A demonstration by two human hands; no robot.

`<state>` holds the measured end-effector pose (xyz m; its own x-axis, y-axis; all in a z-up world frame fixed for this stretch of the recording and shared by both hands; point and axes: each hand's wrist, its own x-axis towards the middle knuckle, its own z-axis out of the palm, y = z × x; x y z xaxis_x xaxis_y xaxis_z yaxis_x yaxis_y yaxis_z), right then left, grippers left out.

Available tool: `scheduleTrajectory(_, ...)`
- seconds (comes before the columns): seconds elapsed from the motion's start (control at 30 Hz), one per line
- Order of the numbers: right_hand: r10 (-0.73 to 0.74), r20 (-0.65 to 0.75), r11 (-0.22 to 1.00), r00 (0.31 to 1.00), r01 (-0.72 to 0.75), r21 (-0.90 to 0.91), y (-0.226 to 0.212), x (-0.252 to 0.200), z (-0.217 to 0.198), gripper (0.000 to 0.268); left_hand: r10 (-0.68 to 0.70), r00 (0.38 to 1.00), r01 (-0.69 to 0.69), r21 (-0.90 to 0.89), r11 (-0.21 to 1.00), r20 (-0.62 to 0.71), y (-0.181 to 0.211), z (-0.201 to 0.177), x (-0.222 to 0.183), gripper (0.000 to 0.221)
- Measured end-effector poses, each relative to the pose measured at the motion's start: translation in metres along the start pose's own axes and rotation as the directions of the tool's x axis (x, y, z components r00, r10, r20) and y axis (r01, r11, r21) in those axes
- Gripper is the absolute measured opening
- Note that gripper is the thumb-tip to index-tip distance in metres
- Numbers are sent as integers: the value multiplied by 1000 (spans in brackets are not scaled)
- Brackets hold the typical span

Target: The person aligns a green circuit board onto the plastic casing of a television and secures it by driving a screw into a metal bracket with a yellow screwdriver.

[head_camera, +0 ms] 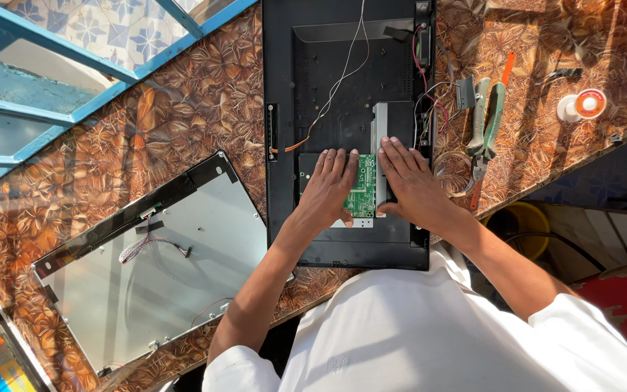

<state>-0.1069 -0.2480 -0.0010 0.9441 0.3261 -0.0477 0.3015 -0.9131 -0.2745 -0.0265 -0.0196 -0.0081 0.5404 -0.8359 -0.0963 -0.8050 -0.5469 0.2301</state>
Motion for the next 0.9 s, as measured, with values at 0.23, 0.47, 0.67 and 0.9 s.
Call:
scheduleTrajectory(0.23,2,-12,1000,1000,-2,12,-1,1,-3,122,-2,1000,2,-29,1000,-7,-2,2,-2,168)
scheduleTrajectory(0.47,7,-13,1000,1000,-7,7,-3,1,-7,123,-9,1000,9,-1,1000,-5,0,-3,-2,169)
scheduleTrajectory(0.67,15,1,1000,1000,-15,-6,-4,2,-8,124,-22,1000,22,-18,1000,4,3,-9,-2,166)
scheduleTrajectory(0.9,16,16,1000,1000,-17,9,-3,1,-7,122,-13,1000,13,4,1000,-8,2,-10,-2,167)
